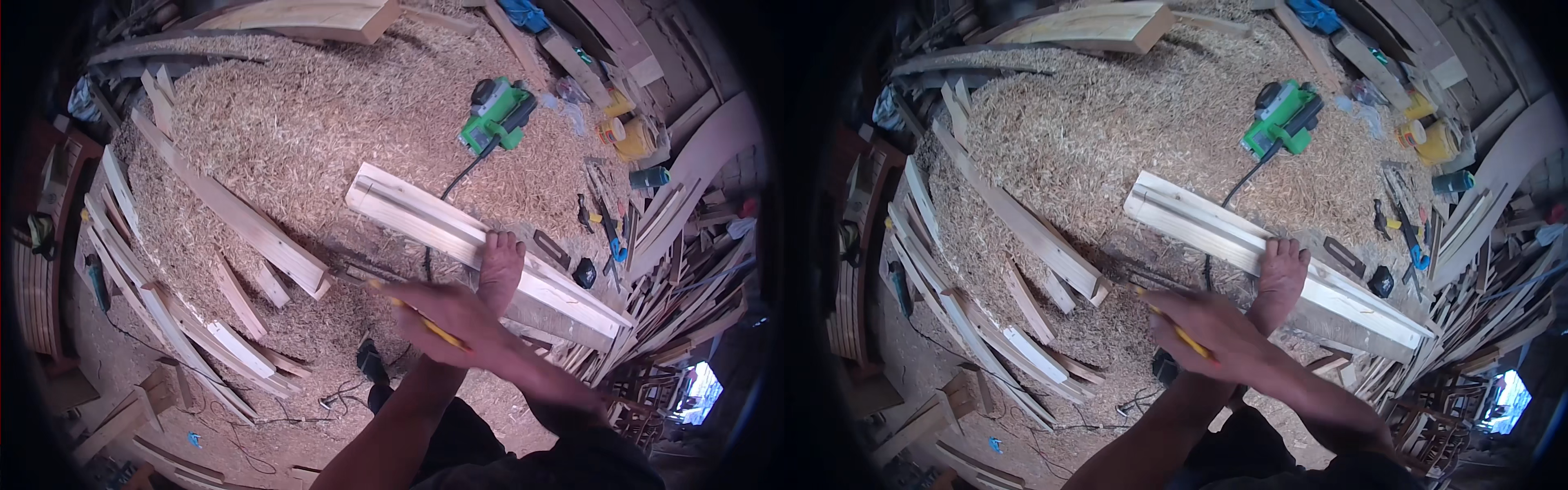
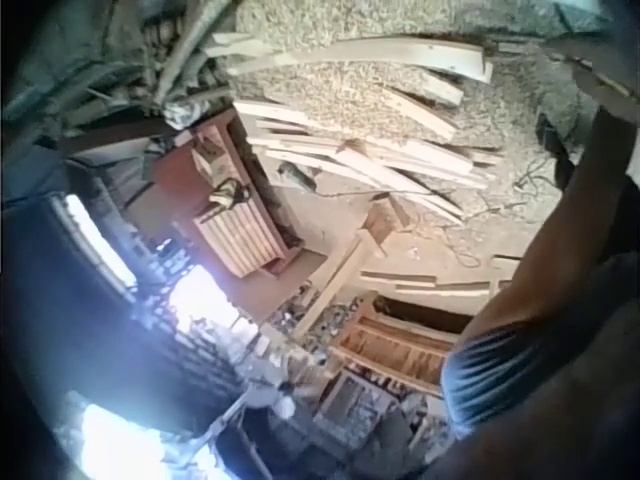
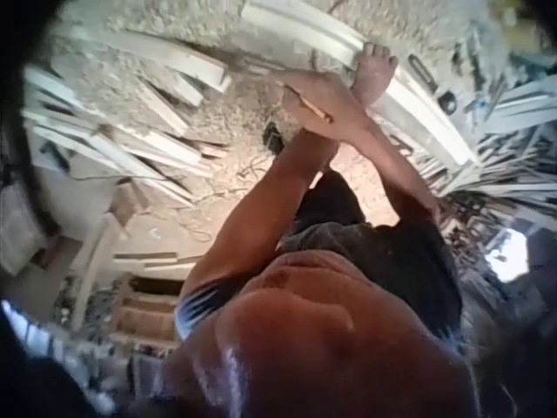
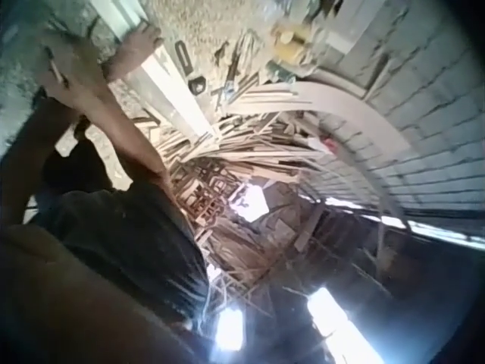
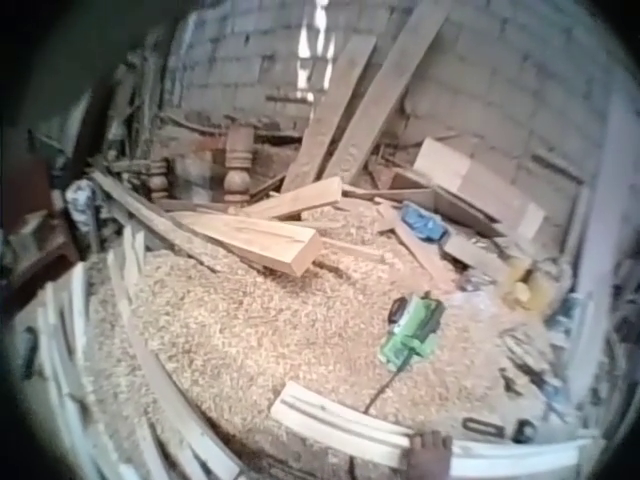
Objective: Measuring, marking, and sawing a wooden plank in a workshop setting.
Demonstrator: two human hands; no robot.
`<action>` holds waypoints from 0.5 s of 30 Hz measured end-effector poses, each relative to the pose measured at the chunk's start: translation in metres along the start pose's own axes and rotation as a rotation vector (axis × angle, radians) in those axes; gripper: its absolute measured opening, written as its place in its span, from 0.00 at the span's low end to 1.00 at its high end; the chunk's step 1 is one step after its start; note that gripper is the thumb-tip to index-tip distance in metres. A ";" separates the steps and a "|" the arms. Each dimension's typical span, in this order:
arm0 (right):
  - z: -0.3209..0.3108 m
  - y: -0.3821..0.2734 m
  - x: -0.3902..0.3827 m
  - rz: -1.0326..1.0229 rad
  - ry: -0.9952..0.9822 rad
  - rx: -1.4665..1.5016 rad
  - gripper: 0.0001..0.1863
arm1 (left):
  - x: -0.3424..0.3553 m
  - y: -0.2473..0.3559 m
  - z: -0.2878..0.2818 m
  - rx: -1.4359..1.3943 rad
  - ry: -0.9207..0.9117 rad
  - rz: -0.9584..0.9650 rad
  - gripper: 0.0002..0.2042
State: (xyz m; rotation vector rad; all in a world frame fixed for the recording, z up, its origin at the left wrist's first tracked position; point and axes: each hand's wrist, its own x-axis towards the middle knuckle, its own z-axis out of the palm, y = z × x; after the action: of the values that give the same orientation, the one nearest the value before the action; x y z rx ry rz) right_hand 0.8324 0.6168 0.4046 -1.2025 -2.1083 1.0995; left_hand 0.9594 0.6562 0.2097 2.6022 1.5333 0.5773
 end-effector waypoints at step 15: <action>-0.167 0.187 -0.674 0.910 0.701 -0.125 0.16 | 0.224 0.106 0.000 -0.165 0.070 0.137 0.24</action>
State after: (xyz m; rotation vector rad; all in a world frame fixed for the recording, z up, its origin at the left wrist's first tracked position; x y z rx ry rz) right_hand 1.3814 0.1581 0.3375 -2.2955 -1.0883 0.6702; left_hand 1.1447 0.7941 0.2988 2.5998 1.2714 0.7788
